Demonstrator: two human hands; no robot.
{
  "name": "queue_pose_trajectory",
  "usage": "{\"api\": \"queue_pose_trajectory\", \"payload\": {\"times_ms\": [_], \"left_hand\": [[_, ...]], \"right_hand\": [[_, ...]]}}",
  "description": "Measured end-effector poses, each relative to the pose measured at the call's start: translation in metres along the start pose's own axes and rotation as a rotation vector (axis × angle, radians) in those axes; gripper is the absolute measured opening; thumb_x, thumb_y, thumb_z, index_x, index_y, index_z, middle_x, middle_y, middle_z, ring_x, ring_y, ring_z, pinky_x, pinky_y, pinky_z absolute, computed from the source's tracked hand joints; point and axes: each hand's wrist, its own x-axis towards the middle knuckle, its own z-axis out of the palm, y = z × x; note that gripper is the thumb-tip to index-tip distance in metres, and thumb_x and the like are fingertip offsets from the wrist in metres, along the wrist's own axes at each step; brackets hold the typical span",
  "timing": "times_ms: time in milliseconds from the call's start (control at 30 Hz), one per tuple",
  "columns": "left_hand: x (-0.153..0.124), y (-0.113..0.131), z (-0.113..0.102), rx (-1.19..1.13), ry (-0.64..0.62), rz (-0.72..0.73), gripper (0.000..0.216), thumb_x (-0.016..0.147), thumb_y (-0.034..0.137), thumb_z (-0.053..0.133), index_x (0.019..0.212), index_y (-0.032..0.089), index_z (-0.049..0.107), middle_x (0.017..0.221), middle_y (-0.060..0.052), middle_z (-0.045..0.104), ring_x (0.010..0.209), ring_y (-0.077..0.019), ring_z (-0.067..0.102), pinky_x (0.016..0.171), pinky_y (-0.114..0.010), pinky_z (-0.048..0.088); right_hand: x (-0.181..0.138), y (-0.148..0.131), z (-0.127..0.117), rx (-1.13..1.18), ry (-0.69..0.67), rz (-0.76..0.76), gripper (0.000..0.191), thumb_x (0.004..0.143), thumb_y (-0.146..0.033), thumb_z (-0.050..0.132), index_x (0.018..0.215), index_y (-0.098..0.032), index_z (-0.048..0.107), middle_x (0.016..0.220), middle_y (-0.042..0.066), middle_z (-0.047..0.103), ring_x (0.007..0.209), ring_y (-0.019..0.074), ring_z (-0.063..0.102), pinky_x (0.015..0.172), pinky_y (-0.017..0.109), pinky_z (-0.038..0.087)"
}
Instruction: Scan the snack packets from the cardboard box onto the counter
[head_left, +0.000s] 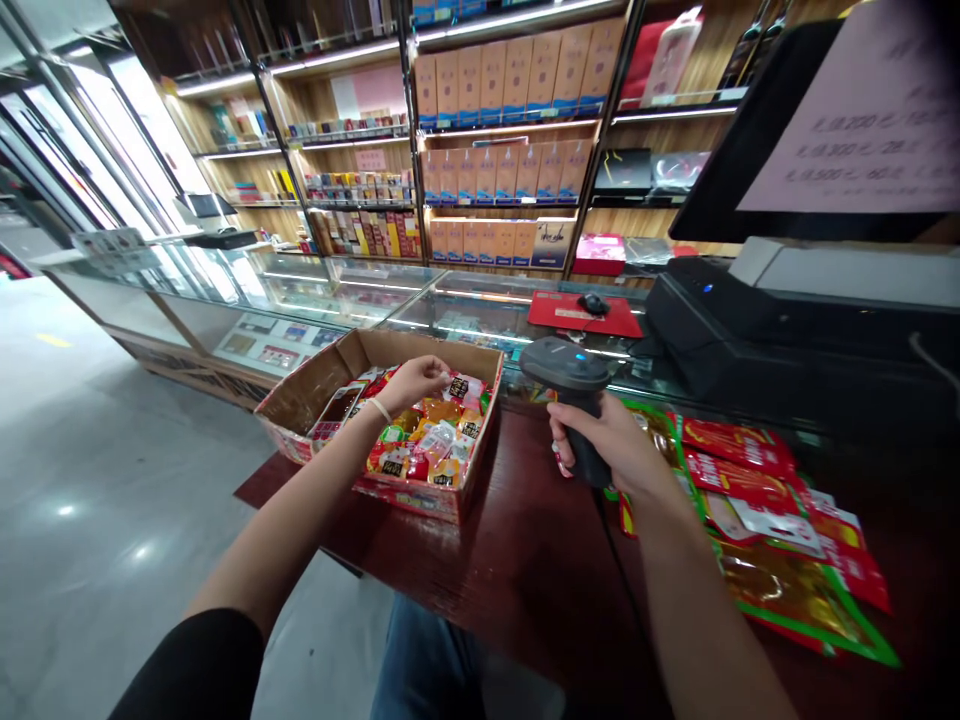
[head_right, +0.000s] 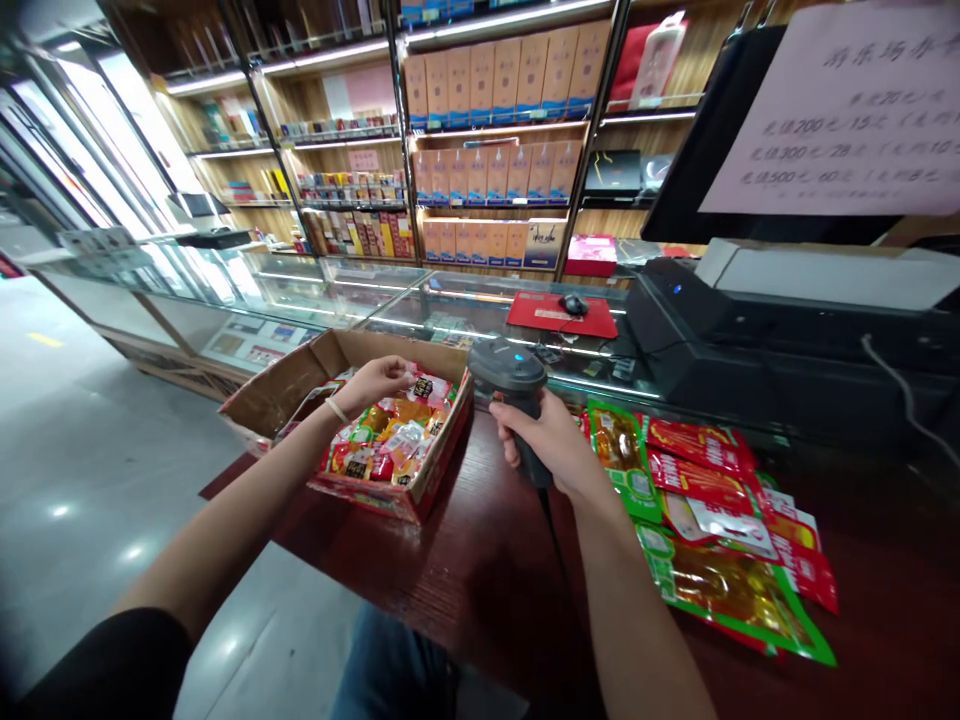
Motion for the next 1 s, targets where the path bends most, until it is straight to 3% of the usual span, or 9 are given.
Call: {"api": "queue_pose_trajectory", "payload": {"times_ms": [133, 300, 433, 633, 800, 1000], "left_hand": [[0.003, -0.001, -0.002, -0.202, -0.047, -0.021, 0.042, 0.068, 0.031, 0.08, 0.103, 0.012, 0.066, 0.089, -0.006, 0.071, 0.076, -0.0141, 0.066, 0.076, -0.029, 0.054], [0.001, 0.007, -0.003, -0.45, -0.071, -0.023, 0.028, 0.071, 0.025, 0.079, 0.091, 0.014, 0.063, 0.094, -0.005, 0.07, 0.087, -0.0138, 0.067, 0.085, -0.028, 0.053], [-0.003, 0.016, -0.004, -0.636, -0.127, -0.018, 0.021, 0.077, 0.022, 0.072, 0.091, 0.018, 0.056, 0.097, -0.003, 0.066, 0.086, -0.0142, 0.067, 0.078, -0.029, 0.055], [-0.005, 0.027, -0.003, -0.703, -0.122, 0.01, 0.02, 0.081, 0.024, 0.061, 0.076, 0.02, 0.042, 0.08, -0.001, 0.056, 0.075, -0.0154, 0.062, 0.059, -0.025, 0.054], [-0.007, 0.029, -0.001, -0.749, -0.116, 0.119, 0.029, 0.077, 0.019, 0.063, 0.068, 0.019, 0.035, 0.082, 0.0, 0.053, 0.073, -0.0117, 0.059, 0.06, -0.022, 0.051], [-0.002, 0.024, 0.0, -0.633, -0.025, 0.165, 0.031, 0.074, 0.017, 0.064, 0.067, 0.018, 0.034, 0.084, 0.0, 0.053, 0.07, -0.009, 0.057, 0.063, -0.021, 0.049]], "right_hand": [[0.001, 0.0, -0.003, -0.018, 0.012, -0.007, 0.037, 0.076, -0.047, 0.073, 0.092, -0.02, 0.054, 0.06, -0.006, 0.056, 0.04, 0.0101, 0.05, 0.038, 0.023, 0.043], [0.0, -0.003, -0.004, -0.014, 0.027, -0.01, 0.036, 0.076, -0.045, 0.073, 0.094, -0.02, 0.054, 0.059, -0.006, 0.056, 0.039, 0.0101, 0.05, 0.038, 0.023, 0.042], [-0.001, -0.004, -0.004, -0.029, 0.039, -0.005, 0.036, 0.074, -0.044, 0.075, 0.091, -0.021, 0.054, 0.059, -0.006, 0.056, 0.039, 0.0105, 0.05, 0.038, 0.023, 0.042], [-0.003, -0.003, -0.002, -0.071, -0.004, 0.014, 0.035, 0.077, -0.047, 0.073, 0.087, -0.02, 0.053, 0.056, -0.006, 0.053, 0.038, 0.0102, 0.048, 0.039, 0.024, 0.04], [-0.006, 0.0, -0.002, -0.144, -0.102, 0.041, 0.034, 0.08, -0.047, 0.071, 0.081, -0.021, 0.048, 0.057, -0.006, 0.053, 0.039, 0.0096, 0.048, 0.041, 0.024, 0.038], [-0.011, -0.003, 0.009, -0.288, -0.142, 0.095, 0.032, 0.079, -0.044, 0.071, 0.091, -0.022, 0.051, 0.056, -0.007, 0.054, 0.037, 0.0097, 0.049, 0.039, 0.023, 0.037]]}}
